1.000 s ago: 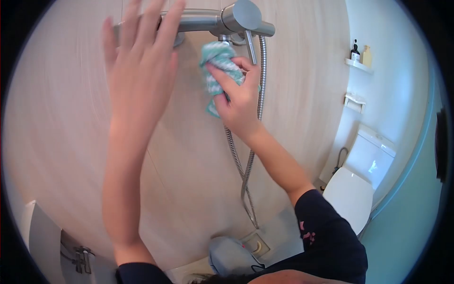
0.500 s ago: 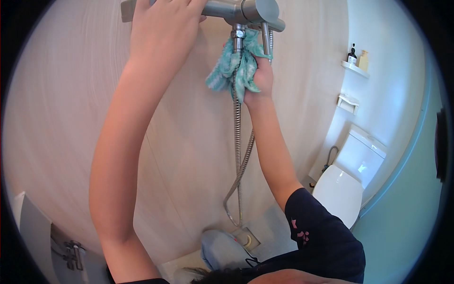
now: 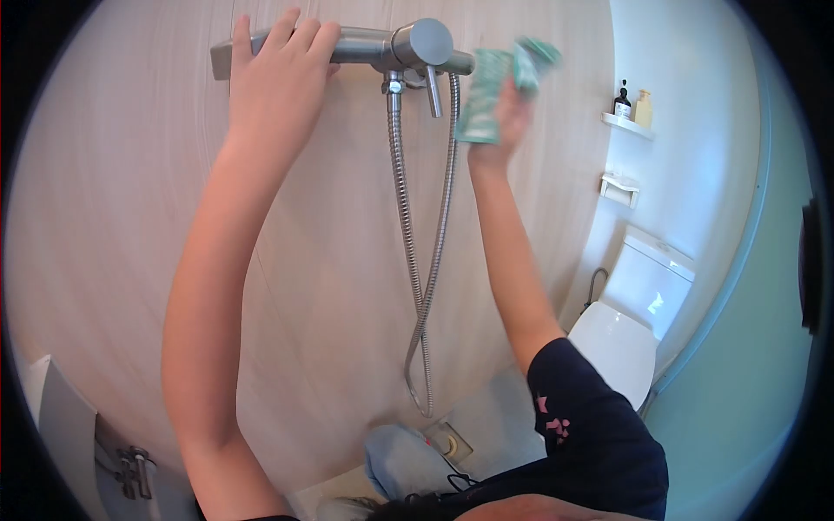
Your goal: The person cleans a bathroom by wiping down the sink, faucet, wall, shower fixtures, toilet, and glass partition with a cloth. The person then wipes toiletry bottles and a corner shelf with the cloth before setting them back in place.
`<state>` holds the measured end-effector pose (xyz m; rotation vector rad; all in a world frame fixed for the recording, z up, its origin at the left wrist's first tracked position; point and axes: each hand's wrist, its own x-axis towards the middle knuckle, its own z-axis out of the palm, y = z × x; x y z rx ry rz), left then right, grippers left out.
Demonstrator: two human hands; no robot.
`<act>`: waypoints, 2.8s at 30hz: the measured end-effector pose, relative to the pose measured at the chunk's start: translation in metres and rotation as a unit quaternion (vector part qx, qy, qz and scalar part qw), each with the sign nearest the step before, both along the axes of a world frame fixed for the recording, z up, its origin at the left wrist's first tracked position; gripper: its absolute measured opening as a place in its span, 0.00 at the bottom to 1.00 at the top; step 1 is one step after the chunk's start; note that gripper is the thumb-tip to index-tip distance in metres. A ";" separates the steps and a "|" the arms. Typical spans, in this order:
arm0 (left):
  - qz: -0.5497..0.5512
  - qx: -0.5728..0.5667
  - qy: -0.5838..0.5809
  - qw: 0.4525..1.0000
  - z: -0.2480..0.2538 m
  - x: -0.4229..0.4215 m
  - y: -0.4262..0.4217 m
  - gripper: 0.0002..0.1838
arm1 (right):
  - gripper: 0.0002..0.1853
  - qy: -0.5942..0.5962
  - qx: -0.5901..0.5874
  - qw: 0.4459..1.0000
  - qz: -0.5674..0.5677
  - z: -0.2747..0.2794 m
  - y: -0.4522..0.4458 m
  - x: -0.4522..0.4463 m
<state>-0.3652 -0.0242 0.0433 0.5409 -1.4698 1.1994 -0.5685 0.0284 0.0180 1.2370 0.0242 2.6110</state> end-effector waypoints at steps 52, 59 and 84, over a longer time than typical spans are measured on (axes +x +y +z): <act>0.040 0.089 -0.074 0.992 -0.208 0.033 -0.035 0.23 | 0.16 0.338 0.149 0.676 -0.638 -0.134 -0.035 -0.167; 0.035 0.069 -0.094 0.993 -0.199 0.027 -0.015 0.27 | 0.21 0.029 0.282 0.782 -0.556 -0.111 -0.019 -0.501; 0.007 0.114 -0.040 0.993 -0.204 0.009 -0.015 0.26 | 0.11 -0.220 0.313 0.892 -0.241 -0.245 -0.010 -0.545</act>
